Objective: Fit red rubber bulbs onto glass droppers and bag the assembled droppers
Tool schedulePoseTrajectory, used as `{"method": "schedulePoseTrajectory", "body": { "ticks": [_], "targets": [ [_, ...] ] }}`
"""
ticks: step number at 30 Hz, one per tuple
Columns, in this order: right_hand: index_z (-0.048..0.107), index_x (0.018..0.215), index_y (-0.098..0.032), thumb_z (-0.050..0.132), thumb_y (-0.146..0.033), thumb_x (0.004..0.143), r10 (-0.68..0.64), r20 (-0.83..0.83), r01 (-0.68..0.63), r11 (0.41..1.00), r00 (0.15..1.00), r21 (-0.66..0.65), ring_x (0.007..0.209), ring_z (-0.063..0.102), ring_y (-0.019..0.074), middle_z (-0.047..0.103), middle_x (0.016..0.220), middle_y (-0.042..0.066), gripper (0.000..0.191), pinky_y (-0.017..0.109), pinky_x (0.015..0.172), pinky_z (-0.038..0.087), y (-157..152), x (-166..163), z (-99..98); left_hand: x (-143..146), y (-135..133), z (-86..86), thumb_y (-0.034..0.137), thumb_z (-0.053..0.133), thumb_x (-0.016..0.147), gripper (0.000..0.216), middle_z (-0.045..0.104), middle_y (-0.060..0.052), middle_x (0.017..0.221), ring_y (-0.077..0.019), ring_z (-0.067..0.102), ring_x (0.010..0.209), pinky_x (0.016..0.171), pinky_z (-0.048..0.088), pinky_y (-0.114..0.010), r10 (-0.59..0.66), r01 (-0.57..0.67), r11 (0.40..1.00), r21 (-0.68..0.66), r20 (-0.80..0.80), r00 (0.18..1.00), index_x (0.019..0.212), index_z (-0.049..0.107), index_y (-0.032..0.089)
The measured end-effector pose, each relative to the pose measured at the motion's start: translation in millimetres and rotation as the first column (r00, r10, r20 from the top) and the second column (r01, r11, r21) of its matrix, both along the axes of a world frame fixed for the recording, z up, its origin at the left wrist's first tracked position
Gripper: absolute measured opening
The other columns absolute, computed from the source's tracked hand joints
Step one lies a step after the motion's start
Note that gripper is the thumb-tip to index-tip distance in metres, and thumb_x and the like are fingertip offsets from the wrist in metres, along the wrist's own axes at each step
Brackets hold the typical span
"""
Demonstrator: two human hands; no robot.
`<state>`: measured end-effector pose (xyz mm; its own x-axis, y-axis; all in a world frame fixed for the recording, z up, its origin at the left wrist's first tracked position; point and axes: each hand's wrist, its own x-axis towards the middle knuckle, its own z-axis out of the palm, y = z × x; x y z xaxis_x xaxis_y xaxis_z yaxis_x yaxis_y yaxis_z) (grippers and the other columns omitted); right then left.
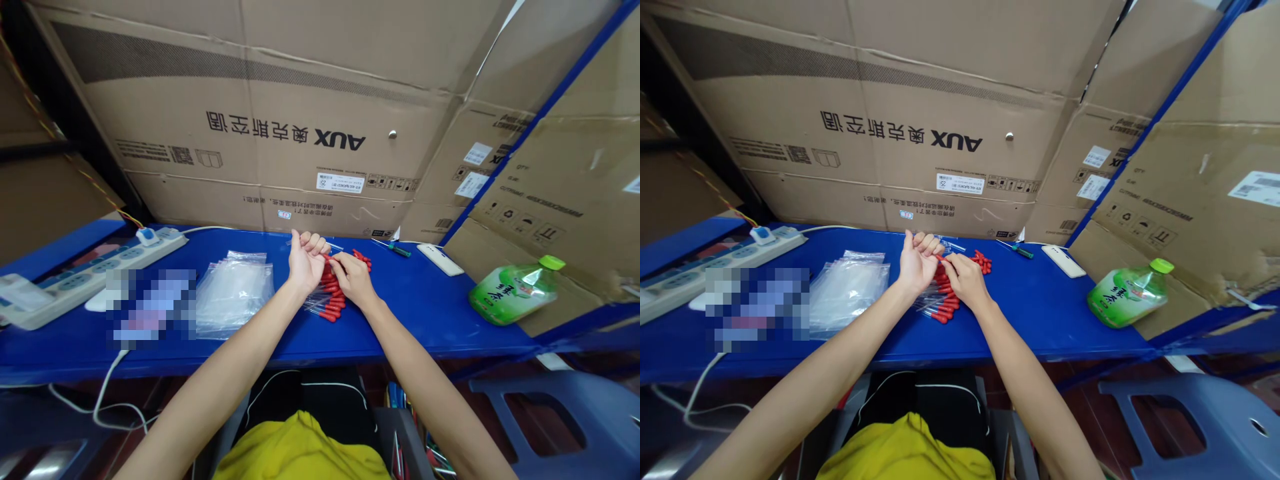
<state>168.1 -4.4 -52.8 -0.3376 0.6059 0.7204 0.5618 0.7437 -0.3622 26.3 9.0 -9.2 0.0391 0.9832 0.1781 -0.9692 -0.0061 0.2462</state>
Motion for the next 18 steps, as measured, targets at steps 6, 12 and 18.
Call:
{"method": "schedulePoseTrajectory", "body": {
  "ticks": [6,12,18],
  "targets": [
    [0.063,0.092,-0.023,0.041,-0.038,0.108,-0.015,0.007,0.015,1.000,1.000,0.008,0.075,0.059,0.0213,0.063,0.078,0.005,0.031,0.034,0.075,0.047,0.4,-0.5,-0.3,-0.6,1.2,-0.4,0.053,0.043,0.106,0.054,0.022,0.006,0.056,-0.0099,0.024,0.047,0.052,0.034,-0.027,0.017,-0.017,1.000,0.004,-0.033,0.999,0.066,0.027,0.021],
    [0.067,0.104,-0.022,0.053,-0.042,0.104,-0.115,-0.079,0.111,0.993,0.990,-0.051,0.077,0.059,0.0208,0.067,0.088,0.006,0.024,0.033,0.075,0.047,5.0,3.0,0.8,-14.3,7.1,6.1,0.037,0.044,0.105,0.044,0.040,0.002,0.062,-0.0132,0.049,0.059,0.068,0.048,-0.029,-0.001,0.001,1.000,-0.004,-0.095,0.996,0.065,0.035,0.021],
    [0.071,0.104,-0.023,0.059,-0.039,0.101,-0.158,-0.027,0.154,0.982,0.987,-0.114,0.088,0.059,0.0234,0.072,0.098,0.006,0.020,0.037,0.084,0.046,15.8,10.8,-3.0,-43.3,33.1,-5.2,0.021,0.042,0.097,0.027,0.055,0.001,0.069,-0.0123,0.055,0.063,0.067,0.045,-0.023,0.418,-0.478,0.878,-0.037,-0.430,0.801,0.071,0.050,0.020]
  ]
}}
